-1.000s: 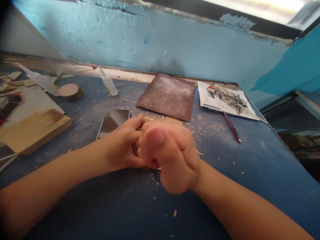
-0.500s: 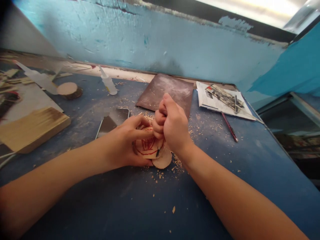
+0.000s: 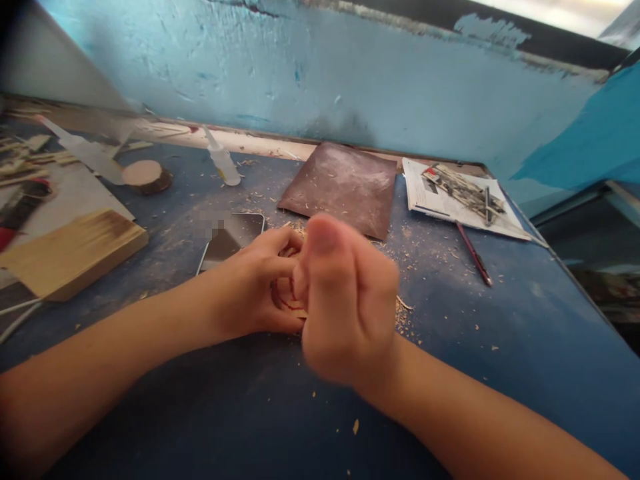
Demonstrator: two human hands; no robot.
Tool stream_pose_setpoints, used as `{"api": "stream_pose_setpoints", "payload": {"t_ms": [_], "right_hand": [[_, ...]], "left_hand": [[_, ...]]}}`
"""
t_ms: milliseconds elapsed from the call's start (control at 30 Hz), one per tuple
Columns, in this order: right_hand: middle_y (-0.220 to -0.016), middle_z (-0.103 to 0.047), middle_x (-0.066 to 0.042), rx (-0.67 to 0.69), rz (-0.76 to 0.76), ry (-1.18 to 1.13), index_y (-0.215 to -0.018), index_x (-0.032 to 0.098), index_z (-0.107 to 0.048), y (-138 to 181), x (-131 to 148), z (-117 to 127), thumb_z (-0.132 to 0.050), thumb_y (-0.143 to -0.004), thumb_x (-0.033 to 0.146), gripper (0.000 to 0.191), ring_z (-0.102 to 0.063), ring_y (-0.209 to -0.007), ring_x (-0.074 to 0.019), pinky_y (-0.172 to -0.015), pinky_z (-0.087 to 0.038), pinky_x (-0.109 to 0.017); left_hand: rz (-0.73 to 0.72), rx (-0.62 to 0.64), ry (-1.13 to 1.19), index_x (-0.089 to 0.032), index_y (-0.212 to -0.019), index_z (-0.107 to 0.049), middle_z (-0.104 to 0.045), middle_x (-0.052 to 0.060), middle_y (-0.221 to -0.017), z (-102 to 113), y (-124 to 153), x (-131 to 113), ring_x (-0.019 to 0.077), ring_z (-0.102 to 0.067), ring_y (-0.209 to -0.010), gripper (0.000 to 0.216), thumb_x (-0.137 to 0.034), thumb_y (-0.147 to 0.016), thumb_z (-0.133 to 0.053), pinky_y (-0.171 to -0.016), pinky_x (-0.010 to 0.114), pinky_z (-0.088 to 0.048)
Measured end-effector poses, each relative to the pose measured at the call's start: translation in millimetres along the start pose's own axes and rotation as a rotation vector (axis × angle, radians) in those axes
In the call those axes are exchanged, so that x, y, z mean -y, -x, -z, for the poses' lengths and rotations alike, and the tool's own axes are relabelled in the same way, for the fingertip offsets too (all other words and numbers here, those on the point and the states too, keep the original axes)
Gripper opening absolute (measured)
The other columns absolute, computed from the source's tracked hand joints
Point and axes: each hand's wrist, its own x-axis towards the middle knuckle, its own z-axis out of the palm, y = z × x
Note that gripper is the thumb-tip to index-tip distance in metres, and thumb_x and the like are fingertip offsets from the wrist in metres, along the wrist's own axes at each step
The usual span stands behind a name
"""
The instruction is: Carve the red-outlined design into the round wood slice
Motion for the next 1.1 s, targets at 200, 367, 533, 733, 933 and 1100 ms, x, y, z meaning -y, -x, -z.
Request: {"api": "stream_pose_setpoints", "payload": {"t_ms": [200,367,533,733,933,1100], "right_hand": [[-0.054,-0.021,0.01,-0.066,-0.128,-0.182,-0.064,0.025,-0.037,-31.2,-10.0,2.2,-0.075,-0.106,0.059,0.066,-0.016,-0.04,-0.0081,-0.036,-0.014,-0.026],[-0.052,-0.015,0.009,0.158,-0.081,-0.247,-0.064,0.023,-0.028,-27.2,11.2,13.0,-0.063,-0.111,0.057,0.068,-0.011,-0.04,-0.0076,-0.037,-0.016,-0.024],[-0.052,-0.015,0.008,0.168,-0.047,-0.159,-0.063,0.022,-0.025,-24.8,23.4,18.6,-0.057,-0.117,0.048,0.069,-0.013,-0.04,-0.0089,-0.039,-0.022,-0.027],[-0.051,-0.022,0.008,0.263,-0.045,-0.177,-0.059,0.022,-0.029,-23.7,15.7,19.7,-0.068,-0.11,0.058,0.074,-0.017,-0.04,-0.0084,-0.039,-0.024,-0.028],[-0.052,-0.021,0.008,0.242,-0.072,-0.187,-0.06,0.022,-0.028,-24.4,23.8,21.7,-0.062,-0.115,0.056,0.072,-0.016,-0.041,-0.009,-0.04,-0.022,-0.029],[-0.053,-0.022,0.008,0.239,-0.063,-0.166,-0.061,0.022,-0.03,-24.2,23.5,24.0,-0.063,-0.115,0.054,0.071,-0.017,-0.042,-0.0089,-0.041,-0.024,-0.029]], "left_hand": [[-0.004,0.002,-0.043,-0.03,-0.118,-0.088,-0.057,0.006,-0.123,2.0,-1.7,5.4,0.0308,-0.062,-0.115,0.061,-0.044,-0.063,-0.111,-0.106,0.048,-0.058],[-0.002,0.014,-0.037,-0.031,-0.131,-0.085,-0.059,0.007,-0.127,2.8,-0.3,7.3,0.0315,-0.064,-0.119,0.069,-0.045,-0.068,-0.11,-0.109,0.047,-0.058],[-0.052,-0.037,-0.043,-0.032,-0.136,-0.084,-0.06,0.007,-0.125,-1.5,1.6,11.0,0.0311,-0.064,-0.117,0.071,-0.049,-0.071,-0.107,-0.107,0.047,-0.058],[-0.054,-0.038,-0.026,-0.035,-0.129,-0.086,-0.06,0.006,-0.124,-0.3,2.4,11.3,0.0302,-0.063,-0.116,0.064,-0.043,-0.069,-0.108,-0.107,0.047,-0.057],[-0.045,-0.041,0.023,-0.033,-0.13,-0.085,-0.061,0.007,-0.128,-0.4,4.5,12.6,0.0311,-0.064,-0.119,0.064,-0.043,-0.071,-0.107,-0.11,0.048,-0.057],[-0.023,-0.021,0.026,-0.035,-0.131,-0.085,-0.062,0.007,-0.134,0.2,4.9,13.6,0.0325,-0.064,-0.125,0.064,-0.038,-0.07,-0.107,-0.116,0.051,-0.056]]}}
